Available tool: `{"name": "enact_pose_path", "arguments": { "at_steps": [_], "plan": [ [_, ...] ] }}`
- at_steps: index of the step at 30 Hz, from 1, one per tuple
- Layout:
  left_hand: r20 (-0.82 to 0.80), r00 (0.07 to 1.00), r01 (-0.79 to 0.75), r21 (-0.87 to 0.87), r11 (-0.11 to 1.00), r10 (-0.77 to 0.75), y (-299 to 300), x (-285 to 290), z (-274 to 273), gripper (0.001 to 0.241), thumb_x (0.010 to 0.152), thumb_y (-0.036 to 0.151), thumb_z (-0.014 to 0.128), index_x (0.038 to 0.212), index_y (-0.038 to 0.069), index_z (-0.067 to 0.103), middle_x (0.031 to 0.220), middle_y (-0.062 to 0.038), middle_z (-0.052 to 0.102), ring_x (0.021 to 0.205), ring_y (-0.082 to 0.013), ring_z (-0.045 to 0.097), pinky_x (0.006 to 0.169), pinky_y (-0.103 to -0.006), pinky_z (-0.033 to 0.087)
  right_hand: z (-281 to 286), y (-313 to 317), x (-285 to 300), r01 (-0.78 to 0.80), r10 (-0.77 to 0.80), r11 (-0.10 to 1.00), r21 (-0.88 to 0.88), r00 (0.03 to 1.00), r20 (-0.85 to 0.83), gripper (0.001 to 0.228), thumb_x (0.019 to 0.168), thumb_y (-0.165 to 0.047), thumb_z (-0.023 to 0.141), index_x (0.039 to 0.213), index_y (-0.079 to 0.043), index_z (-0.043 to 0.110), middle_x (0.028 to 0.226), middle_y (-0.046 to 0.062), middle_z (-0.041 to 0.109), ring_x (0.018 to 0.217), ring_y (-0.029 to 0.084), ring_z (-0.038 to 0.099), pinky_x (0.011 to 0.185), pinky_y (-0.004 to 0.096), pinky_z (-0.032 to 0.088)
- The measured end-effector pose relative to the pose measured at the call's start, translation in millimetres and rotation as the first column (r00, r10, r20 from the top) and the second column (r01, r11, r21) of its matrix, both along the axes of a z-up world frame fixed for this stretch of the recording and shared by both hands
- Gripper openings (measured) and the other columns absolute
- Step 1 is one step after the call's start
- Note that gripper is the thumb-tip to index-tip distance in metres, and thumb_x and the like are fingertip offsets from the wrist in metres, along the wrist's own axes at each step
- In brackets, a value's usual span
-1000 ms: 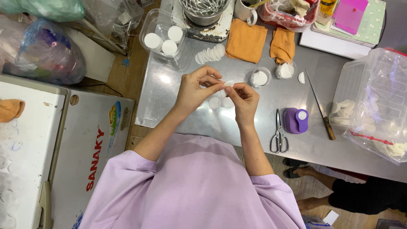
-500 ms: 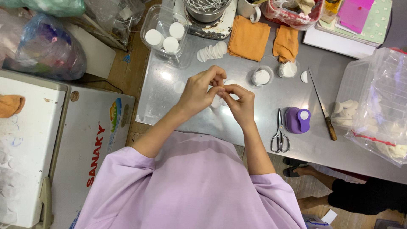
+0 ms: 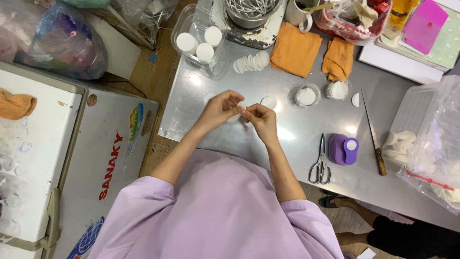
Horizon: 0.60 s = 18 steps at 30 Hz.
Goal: The person uses a purple punch tool to cut circular shapes from a thin white sheet, possibly fondant or edible paper, and then arranges the circles on a separate white board.
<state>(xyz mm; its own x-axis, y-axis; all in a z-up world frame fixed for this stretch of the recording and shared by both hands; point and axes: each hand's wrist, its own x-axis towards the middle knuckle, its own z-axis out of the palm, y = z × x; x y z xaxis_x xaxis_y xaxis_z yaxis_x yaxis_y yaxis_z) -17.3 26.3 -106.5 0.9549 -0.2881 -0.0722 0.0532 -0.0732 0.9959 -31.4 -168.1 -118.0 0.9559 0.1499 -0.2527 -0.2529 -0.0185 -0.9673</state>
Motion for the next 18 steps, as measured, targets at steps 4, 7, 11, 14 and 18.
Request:
{"name": "enact_pose_path", "arguments": {
  "at_steps": [4,7,11,14,18],
  "plan": [
    [-0.157,0.978,-0.150,-0.044,0.988,0.141,-11.7,9.9,-60.9,0.011,0.095,0.005,0.073,0.103,0.000,0.070,0.091,-0.004,0.075,0.081,-0.0084,0.070,0.074,-0.0239,0.057,-18.3,5.7,6.0,0.045,-0.049,0.997,-0.067,0.997,-0.062,0.012,0.092,-0.008,0.077,0.096,0.002,0.075,0.078,0.005,0.073,0.069,0.009,0.066,0.066,0.023,0.054],
    [-0.191,0.951,-0.264,-0.087,0.961,0.244,-21.5,30.8,-99.8,0.012,0.093,0.004,0.074,0.104,0.000,0.069,0.092,-0.005,0.075,0.082,-0.0096,0.071,0.074,-0.0243,0.059,-41.8,7.8,20.7,0.146,-0.151,0.979,-0.141,0.988,-0.026,0.012,0.091,-0.006,0.077,0.099,0.003,0.074,0.079,0.005,0.075,0.070,0.009,0.067,0.067,0.023,0.055],
    [-0.138,0.873,-0.466,0.049,0.883,0.468,-28.5,60.0,-133.2,0.026,0.086,0.007,0.079,0.105,0.003,0.061,0.091,-0.006,0.073,0.080,-0.0122,0.071,0.069,-0.0256,0.058,-87.6,9.2,56.7,0.170,-0.168,0.983,-0.063,0.985,0.033,0.014,0.096,-0.005,0.069,0.108,0.002,0.072,0.090,0.005,0.076,0.080,0.008,0.069,0.074,0.021,0.056],
    [-0.011,0.804,-0.573,0.251,0.780,0.595,-18.6,84.6,-156.6,0.027,0.083,0.008,0.083,0.101,0.003,0.062,0.091,-0.008,0.075,0.075,-0.0167,0.072,0.069,-0.0298,0.057,-101.7,10.4,60.4,0.127,-0.123,0.984,-0.127,0.992,0.041,0.015,0.097,-0.006,0.069,0.111,0.000,0.073,0.095,0.005,0.076,0.084,0.008,0.067,0.077,0.021,0.054],
    [0.196,0.781,-0.625,0.264,0.735,0.593,-15.1,114.9,-180.3,0.024,0.085,0.009,0.083,0.101,0.004,0.066,0.092,-0.008,0.075,0.079,-0.0199,0.076,0.071,-0.0332,0.058,-97.3,0.4,44.9,0.031,-0.050,0.943,-0.331,0.997,-0.050,0.017,0.101,-0.008,0.072,0.115,-0.001,0.077,0.093,0.011,0.073,0.081,0.015,0.059,0.074,0.029,0.050]
  ]
}}
